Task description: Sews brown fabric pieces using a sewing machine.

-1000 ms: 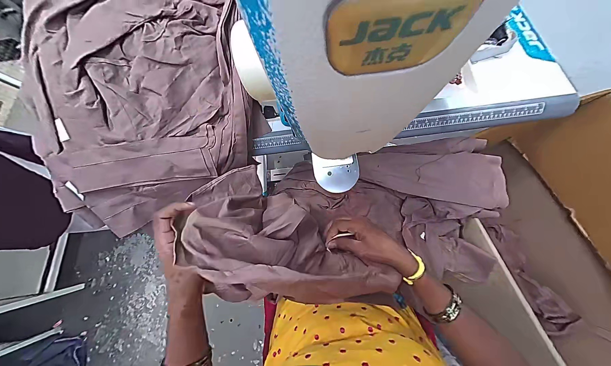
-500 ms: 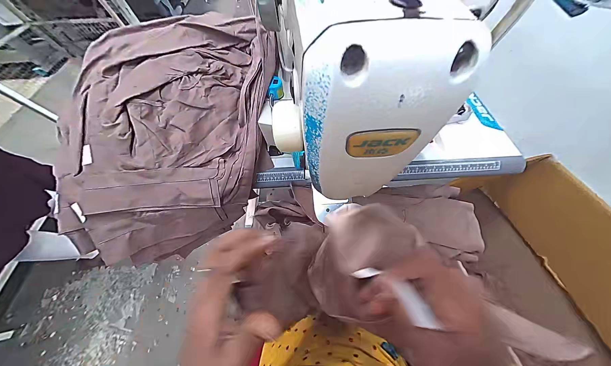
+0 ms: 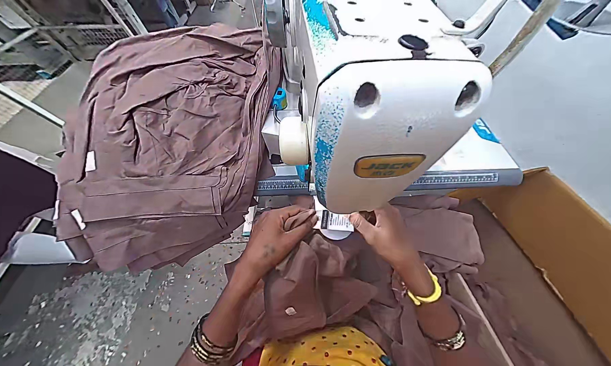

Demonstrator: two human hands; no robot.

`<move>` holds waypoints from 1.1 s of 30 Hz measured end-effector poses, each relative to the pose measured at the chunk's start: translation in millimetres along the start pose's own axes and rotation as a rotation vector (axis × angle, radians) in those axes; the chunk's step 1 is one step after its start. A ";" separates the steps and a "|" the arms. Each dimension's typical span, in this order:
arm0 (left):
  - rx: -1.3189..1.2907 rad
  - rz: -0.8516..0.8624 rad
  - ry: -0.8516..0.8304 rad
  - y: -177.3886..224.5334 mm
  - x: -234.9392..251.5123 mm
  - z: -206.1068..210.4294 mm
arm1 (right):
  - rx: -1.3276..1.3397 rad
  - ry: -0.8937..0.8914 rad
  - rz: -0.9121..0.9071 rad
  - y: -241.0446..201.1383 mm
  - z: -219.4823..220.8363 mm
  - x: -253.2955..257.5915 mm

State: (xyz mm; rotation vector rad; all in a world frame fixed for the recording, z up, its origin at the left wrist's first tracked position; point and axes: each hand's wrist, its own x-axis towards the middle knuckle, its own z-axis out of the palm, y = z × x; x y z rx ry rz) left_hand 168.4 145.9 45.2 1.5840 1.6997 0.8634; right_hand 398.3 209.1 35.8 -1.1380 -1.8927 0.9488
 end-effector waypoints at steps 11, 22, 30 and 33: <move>-0.287 -0.059 -0.063 0.3 1.1 11.8 | 0.072 -0.071 -0.034 -7.4 5.0 25.5; -0.338 -0.097 -0.040 5.5 12.2 5.2 | -0.127 0.112 0.123 19.9 -55.2 32.7; -0.383 -0.106 -0.034 4.7 10.5 13.0 | -0.720 0.214 -0.161 63.5 -53.5 68.5; -0.368 -0.099 -0.020 2.2 11.1 16.0 | -0.827 0.129 -0.161 64.5 -50.5 70.8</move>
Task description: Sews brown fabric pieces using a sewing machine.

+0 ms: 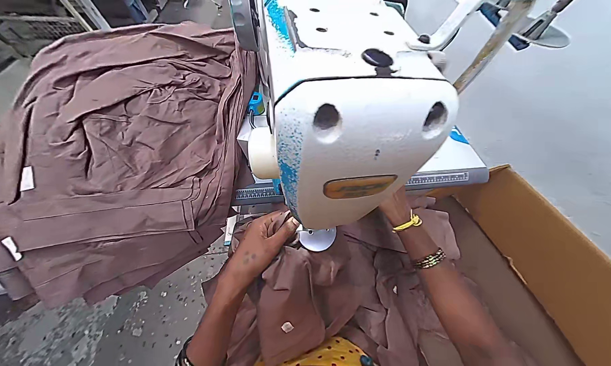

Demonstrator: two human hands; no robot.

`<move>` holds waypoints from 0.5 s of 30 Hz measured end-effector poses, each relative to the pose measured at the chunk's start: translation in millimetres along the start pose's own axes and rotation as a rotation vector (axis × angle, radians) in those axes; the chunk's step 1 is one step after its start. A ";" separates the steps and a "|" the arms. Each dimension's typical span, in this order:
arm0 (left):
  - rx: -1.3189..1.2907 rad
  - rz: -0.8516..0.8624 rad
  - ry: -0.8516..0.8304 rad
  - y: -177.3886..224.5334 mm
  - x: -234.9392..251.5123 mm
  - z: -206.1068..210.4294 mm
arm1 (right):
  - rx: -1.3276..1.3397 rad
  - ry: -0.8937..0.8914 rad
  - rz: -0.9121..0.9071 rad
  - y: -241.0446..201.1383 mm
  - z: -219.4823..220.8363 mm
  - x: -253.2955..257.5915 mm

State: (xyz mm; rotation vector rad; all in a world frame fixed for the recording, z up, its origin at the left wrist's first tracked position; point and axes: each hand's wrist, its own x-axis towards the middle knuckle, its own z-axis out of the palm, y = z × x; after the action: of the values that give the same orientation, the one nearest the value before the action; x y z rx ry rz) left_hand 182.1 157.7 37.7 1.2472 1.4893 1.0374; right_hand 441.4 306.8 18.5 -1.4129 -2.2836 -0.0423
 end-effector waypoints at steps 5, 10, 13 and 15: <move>-0.035 -0.006 0.005 -0.7 -1.1 0.8 | 0.124 0.170 -0.096 13.8 2.8 -8.7; -0.048 -0.007 0.037 1.6 -2.1 3.4 | 0.397 0.245 0.111 12.9 -11.9 -18.3; -0.096 -0.016 0.039 4.4 -1.5 4.8 | 0.600 0.116 0.231 4.8 -27.9 -18.8; -0.107 -0.012 0.038 2.8 1.1 4.6 | 0.656 0.046 0.256 -7.0 -41.1 -17.0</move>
State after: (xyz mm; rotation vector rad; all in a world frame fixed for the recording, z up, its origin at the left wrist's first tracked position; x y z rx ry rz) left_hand 187.1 159.3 39.1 1.1480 1.4494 1.1233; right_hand 456.5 278.6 50.2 -1.2958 -1.8056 0.6797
